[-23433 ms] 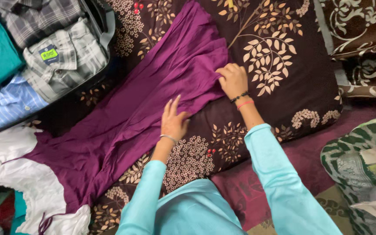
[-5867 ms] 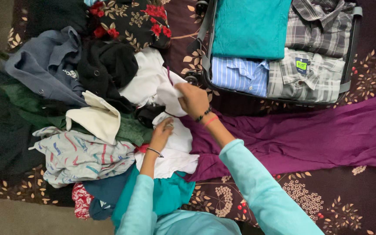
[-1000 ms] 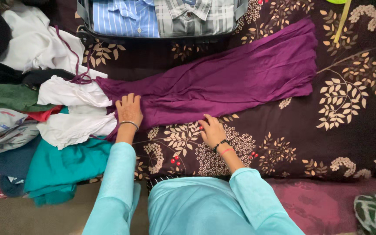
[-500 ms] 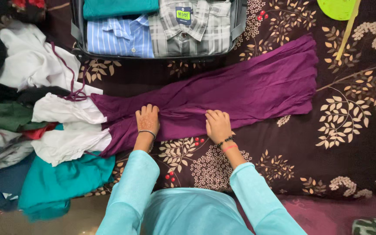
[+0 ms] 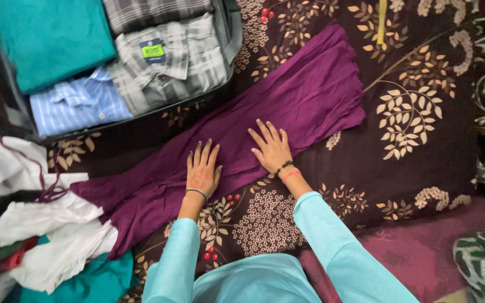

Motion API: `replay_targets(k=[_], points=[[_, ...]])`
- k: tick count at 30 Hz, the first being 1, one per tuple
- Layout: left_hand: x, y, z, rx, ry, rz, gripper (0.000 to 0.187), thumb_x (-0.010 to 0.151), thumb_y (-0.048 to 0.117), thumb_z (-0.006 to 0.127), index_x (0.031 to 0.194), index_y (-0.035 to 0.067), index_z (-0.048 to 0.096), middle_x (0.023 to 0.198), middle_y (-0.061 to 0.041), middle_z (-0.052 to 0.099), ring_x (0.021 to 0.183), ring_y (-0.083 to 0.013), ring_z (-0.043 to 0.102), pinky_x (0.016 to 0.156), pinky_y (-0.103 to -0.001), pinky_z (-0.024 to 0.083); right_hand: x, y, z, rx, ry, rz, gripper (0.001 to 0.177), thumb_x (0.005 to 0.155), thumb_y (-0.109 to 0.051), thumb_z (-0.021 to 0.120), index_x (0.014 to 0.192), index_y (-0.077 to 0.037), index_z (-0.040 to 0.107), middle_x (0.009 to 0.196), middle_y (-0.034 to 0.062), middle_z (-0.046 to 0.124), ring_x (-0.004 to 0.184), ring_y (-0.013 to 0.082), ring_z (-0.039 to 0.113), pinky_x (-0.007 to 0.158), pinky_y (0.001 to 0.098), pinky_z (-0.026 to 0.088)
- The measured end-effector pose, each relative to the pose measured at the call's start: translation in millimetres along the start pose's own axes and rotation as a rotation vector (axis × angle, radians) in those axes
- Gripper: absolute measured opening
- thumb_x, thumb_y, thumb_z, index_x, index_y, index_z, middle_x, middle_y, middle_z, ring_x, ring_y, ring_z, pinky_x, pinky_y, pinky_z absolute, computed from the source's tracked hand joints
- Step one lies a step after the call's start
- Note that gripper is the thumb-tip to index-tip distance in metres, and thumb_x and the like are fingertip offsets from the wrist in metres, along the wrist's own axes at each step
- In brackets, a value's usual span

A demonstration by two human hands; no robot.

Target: The person folds a purple dress and a white top on a bed and places them into an open suitcase. The person handles the garments by hand, smoothing and folding them before stacking them inside the suitcase.

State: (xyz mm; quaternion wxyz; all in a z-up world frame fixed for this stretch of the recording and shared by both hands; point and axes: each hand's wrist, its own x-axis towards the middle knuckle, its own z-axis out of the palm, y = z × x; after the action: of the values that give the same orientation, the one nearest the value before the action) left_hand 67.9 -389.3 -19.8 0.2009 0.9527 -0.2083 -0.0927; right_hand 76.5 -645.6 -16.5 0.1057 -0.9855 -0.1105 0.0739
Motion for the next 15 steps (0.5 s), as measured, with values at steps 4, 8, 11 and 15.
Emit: replay_targets(k=[4,8,11,15], points=[[23.4,30.6,15.9,0.061,-0.019,0.176,0.064,0.089,0.024,0.063,0.151,0.017,0.047,0.163,-0.009,0.032,0.151,-0.0333,0.024,0.121,-0.057,0.018,5.0,50.2,10.3,0.016,-0.035,-0.018,0.063,0.100,-0.039,0.057,0.159,-0.024,0.040,0.170,0.0060,0.024,0.156,0.0288,0.022,0.121,0.0598,0.021],[40.3,62.8,47.5,-0.212,-0.067,0.122,0.053,0.093,0.020,0.064,0.143,0.006,0.052,0.163,-0.016,0.037,0.154,-0.0388,0.027,0.126,-0.050,0.025,-2.3,122.0,36.7,-0.169,-0.050,0.076,0.067,0.101,-0.046,0.051,0.162,-0.024,0.034,0.172,0.0028,0.020,0.158,0.0254,0.018,0.122,0.0624,0.015],[52.4,96.0,69.7,-0.561,-0.124,0.002,0.050,0.092,0.021,0.067,0.140,0.007,0.056,0.157,-0.016,0.044,0.150,-0.0394,0.033,0.122,-0.047,0.030,-28.7,182.5,43.5,-0.224,0.058,0.473,0.068,0.104,-0.051,0.048,0.164,-0.026,0.030,0.173,0.0067,0.017,0.159,0.0292,0.016,0.121,0.0673,0.012],[76.9,124.6,82.3,-0.784,-0.235,-0.055,0.050,0.091,0.023,0.069,0.137,0.008,0.057,0.154,-0.015,0.049,0.144,-0.0371,0.043,0.118,-0.044,0.035,-52.0,228.9,34.8,-0.174,0.303,0.918,0.067,0.105,-0.047,0.057,0.165,-0.027,0.033,0.170,0.0176,0.021,0.154,0.0390,0.021,0.116,0.0693,0.017]])
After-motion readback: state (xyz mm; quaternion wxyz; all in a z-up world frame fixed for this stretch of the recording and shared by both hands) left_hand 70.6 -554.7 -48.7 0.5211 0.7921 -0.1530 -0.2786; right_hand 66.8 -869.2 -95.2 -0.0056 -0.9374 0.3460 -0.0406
